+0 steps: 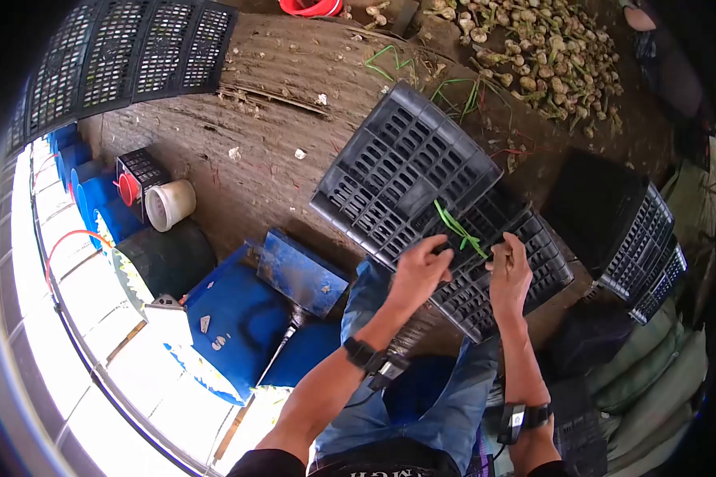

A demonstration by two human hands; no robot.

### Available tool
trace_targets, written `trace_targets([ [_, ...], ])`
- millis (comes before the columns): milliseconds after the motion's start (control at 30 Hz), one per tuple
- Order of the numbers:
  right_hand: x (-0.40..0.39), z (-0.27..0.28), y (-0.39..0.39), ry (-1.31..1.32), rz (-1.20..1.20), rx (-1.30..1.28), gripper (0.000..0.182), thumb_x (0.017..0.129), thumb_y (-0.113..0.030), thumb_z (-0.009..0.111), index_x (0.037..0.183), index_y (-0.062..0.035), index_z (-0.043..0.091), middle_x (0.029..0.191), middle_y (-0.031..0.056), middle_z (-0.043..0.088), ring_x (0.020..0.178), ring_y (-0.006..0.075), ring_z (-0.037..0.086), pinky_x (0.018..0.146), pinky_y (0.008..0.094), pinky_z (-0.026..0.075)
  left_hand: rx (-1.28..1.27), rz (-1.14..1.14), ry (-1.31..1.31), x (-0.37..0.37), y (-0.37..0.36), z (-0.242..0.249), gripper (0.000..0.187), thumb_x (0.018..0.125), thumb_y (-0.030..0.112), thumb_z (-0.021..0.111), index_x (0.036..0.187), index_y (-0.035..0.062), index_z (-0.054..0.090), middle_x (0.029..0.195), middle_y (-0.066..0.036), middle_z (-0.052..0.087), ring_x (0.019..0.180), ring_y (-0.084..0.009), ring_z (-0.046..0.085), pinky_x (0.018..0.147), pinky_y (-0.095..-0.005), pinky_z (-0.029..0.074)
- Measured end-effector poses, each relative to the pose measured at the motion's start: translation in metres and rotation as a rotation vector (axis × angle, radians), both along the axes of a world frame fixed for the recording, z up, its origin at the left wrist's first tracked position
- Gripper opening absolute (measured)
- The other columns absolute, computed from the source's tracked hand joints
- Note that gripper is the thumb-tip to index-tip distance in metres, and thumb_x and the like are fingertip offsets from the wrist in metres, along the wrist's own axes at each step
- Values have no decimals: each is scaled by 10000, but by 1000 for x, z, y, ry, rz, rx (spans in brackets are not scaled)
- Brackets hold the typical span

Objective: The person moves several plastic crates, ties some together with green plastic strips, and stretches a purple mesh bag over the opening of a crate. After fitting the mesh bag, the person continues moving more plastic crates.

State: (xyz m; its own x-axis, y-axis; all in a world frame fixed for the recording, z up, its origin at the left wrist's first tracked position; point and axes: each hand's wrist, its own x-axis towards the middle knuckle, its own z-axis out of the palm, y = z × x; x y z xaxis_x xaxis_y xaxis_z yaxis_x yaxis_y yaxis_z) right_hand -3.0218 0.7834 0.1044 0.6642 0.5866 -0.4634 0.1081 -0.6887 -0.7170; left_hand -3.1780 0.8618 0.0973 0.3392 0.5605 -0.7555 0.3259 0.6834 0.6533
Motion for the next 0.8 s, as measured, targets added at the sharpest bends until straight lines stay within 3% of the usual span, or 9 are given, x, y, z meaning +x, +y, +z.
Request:
trace_targets([
  [133, 5, -19, -8, -46, 43, 39, 239, 943, -66, 555, 1168, 9, 582, 879, 92, 624, 741, 133, 612, 676, 274, 534, 35, -201, 99, 23, -10, -28, 447, 935, 233, 601, 1266, -62, 546, 652, -94, 664, 581, -83, 599, 571, -253, 464],
  [267, 10, -25, -10, -93, 41, 116, 219, 912, 5, 574, 1130, 3, 590, 918, 109, 587, 730, 162, 598, 646, 268, 500, 70, -133, 50, 31, -13, -27, 475, 928, 244, 610, 1270, -75, 525, 622, -98, 646, 563, -126, 615, 582, -267, 468],
  [433, 7, -26, -15, -102, 100, 121, 222, 888, 24, 580, 1109, 6, 596, 909, 125, 590, 735, 196, 596, 649, 296, 490, 236, -260, 169, 47, -6, -24, 345, 948, 260, 594, 745, -15, 638, 567, -62, 612, 512, -96, 567, 508, -297, 441],
  [467, 8, -25, -16, -131, 125, 121, 223, 885, 26, 581, 1106, 5, 598, 908, 128, 592, 732, 204, 595, 653, 301, 487, 235, -265, 166, 44, -9, -25, 345, 948, 260, 594, 745, -15, 638, 567, -62, 612, 512, -96, 567, 508, -297, 441],
  [600, 15, -26, -15, -119, 147, 77, 223, 877, 19, 591, 1099, 1, 605, 917, 144, 599, 737, 226, 596, 673, 304, 492, 147, -39, 51, 38, -12, -23, 329, 931, 200, 589, 664, 9, 580, 509, -31, 537, 436, -112, 489, 440, -260, 384],
  [667, 7, -29, -15, 3, 69, 125, 224, 872, 19, 592, 1095, 2, 606, 929, 151, 603, 760, 240, 609, 692, 311, 498, -292, 315, -182, 42, -5, -18, 345, 910, 143, 546, 582, 67, 467, 480, -3, 428, 403, -95, 409, 393, -251, 318],
  [700, 3, -32, -15, 110, -11, 162, 226, 867, 18, 594, 1091, 3, 608, 940, 158, 606, 783, 254, 621, 710, 317, 503, -271, 372, -213, 62, 4, 6, 347, 888, 121, 504, 562, 116, 383, 488, 14, 355, 384, -88, 338, 366, -254, 262],
  [733, 0, -28, -7, -81, 161, 259, 233, 857, 20, 597, 1089, 7, 609, 961, 162, 613, 837, 278, 642, 755, 333, 510, -287, 361, -213, 71, 13, 21, 347, 888, 121, 504, 562, 116, 383, 488, 14, 355, 384, -88, 338, 366, -254, 262],
  [800, -6, -21, 7, -75, 242, 315, 263, 850, 32, 592, 1112, 7, 606, 1005, 172, 616, 889, 300, 649, 786, 350, 509, -237, 476, -299, 70, 26, 41, 347, 891, 115, 498, 563, 113, 383, 494, 23, 352, 367, -93, 307, 356, -250, 251],
])
